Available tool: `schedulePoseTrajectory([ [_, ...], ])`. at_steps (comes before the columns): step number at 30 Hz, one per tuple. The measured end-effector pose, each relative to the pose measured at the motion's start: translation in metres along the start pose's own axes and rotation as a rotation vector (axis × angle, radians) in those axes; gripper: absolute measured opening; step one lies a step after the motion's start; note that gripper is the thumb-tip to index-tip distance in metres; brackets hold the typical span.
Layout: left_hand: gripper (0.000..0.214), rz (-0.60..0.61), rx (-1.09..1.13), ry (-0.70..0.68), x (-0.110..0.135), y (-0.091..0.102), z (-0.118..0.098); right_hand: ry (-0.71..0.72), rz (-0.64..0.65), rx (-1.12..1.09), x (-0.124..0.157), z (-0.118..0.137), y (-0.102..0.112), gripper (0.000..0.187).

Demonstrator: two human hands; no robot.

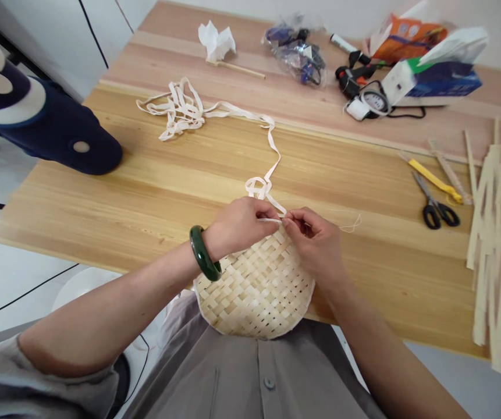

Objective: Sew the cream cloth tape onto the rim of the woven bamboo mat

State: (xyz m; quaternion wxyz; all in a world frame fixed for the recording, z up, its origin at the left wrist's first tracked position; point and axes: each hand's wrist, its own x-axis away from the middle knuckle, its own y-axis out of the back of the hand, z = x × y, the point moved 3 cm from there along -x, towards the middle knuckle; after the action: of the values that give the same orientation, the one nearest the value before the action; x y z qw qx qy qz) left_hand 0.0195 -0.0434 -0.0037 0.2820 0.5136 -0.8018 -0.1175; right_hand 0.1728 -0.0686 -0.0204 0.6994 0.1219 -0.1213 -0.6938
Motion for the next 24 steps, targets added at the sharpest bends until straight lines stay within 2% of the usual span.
schedulePoseTrajectory([
  [5,0.016,0.004,-0.019,-0.028,0.000,0.000,-0.001,-0.122,0.053,-0.062,-0.003,-0.008,0.000,0.018],
  [9,0.015,0.011,0.012,-0.021,-0.001,0.000,-0.001,-0.130,0.064,-0.067,-0.002,-0.006,0.001,0.016],
  [11,0.015,0.008,0.020,-0.002,-0.001,0.000,0.000,-0.047,0.032,-0.016,-0.001,0.000,0.001,0.012],
  [15,0.014,-0.026,0.014,0.046,-0.002,0.000,0.004,0.248,-0.045,0.174,0.004,0.013,0.001,0.008],
  [17,0.013,-0.016,0.092,0.042,-0.002,0.001,0.003,0.284,-0.041,0.195,0.007,0.013,0.001,0.009],
  [19,0.012,-0.001,0.158,0.024,-0.001,0.003,0.002,0.224,-0.055,0.146,0.009,0.009,0.003,0.007],
  [22,0.010,-0.001,0.144,0.023,0.000,0.003,0.002,0.108,-0.102,0.065,0.011,0.005,0.009,0.006],
  [24,0.011,0.008,0.150,0.020,0.000,0.002,0.002,0.034,-0.087,0.021,0.010,0.003,0.010,0.008],
])
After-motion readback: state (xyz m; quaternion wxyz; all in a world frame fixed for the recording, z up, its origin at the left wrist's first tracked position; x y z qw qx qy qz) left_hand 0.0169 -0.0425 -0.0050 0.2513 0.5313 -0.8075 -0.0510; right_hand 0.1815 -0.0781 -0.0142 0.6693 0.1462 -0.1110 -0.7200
